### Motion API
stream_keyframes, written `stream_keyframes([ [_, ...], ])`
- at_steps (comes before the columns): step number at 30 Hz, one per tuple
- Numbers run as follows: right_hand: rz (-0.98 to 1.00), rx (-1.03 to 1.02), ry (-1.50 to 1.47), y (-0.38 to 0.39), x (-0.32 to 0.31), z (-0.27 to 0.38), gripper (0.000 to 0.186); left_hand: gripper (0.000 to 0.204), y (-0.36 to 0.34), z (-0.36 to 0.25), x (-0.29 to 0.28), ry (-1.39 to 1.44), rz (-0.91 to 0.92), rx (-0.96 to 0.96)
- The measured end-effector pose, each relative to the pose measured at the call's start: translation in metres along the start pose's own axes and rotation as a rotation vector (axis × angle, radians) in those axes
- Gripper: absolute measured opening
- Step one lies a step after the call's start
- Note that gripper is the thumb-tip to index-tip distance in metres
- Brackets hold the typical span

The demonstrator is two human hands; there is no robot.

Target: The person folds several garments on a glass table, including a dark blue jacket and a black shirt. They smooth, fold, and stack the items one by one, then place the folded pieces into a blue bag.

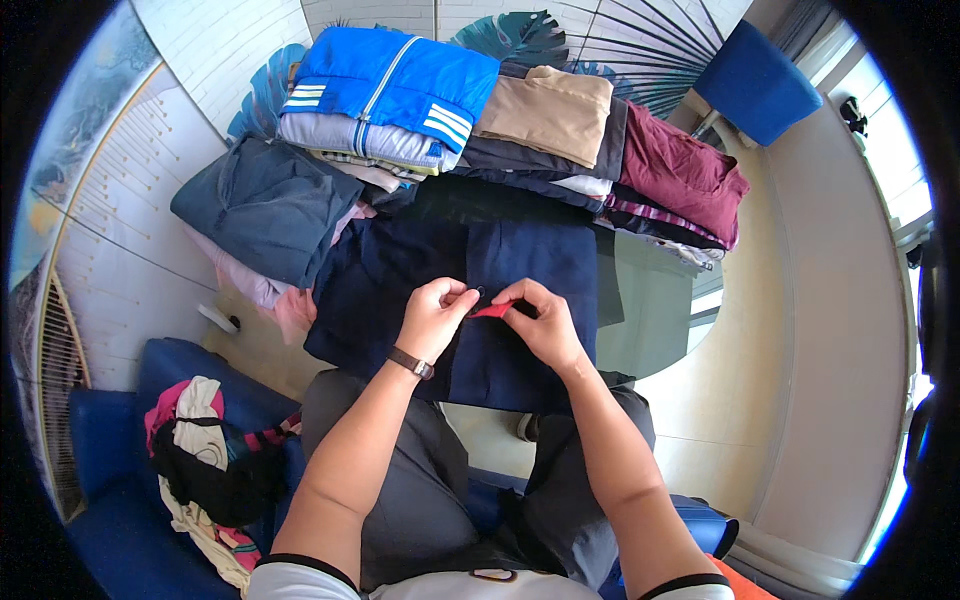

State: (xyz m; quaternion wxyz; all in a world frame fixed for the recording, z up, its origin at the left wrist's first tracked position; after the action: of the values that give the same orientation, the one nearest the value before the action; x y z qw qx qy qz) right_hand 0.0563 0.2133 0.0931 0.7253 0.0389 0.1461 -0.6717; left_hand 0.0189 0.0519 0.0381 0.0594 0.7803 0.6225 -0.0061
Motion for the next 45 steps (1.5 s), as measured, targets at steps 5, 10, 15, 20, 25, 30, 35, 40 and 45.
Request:
stream_keyframes([
  [5,0.037,-0.062,0.106,0.003,-0.002,0.004,0.013,0.011,-0.007,0.006,0.007,0.019,0.009,-0.028],
  [10,-0.111,-0.208,0.180,-0.003,-0.003,0.014,0.013,0.012,0.000,0.011,0.016,0.325,0.059,-0.234],
  [15,-0.144,-0.286,0.258,-0.007,0.003,0.022,0.013,0.013,-0.002,0.026,0.013,0.493,0.039,-0.247],
  [20,-0.170,-0.449,0.392,-0.004,0.008,0.044,0.016,0.016,-0.004,0.030,0.013,0.486,0.085,-0.199],
  [25,-0.177,-0.423,0.393,-0.005,0.008,0.035,0.021,0.010,0.000,0.005,0.012,0.256,0.022,-0.083],
  [30,-0.132,-0.336,0.291,-0.015,0.004,0.030,0.016,0.014,0.002,-0.015,0.012,0.098,0.008,0.054],
  [35,-0.075,-0.249,0.231,-0.018,0.002,0.022,0.019,0.009,0.002,-0.017,0.018,-0.006,0.082,0.081],
  [40,-0.046,-0.212,0.224,-0.019,0.004,0.014,0.020,0.009,0.003,-0.022,0.014,-0.118,0.001,0.118],
  [45,-0.086,-0.189,0.223,-0.021,0.004,0.014,0.022,0.010,-0.001,-0.008,0.008,-0.105,-0.065,0.075],
])
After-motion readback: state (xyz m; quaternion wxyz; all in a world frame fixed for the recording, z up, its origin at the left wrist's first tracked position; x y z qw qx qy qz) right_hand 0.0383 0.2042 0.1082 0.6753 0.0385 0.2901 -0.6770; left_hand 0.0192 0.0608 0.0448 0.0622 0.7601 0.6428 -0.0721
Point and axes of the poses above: each hand's wrist, its own y-axis away from the middle knuckle, its own x-axis out of the palm, z = x × y, the point moved 10 cm from there along -y, towards the middle knuckle
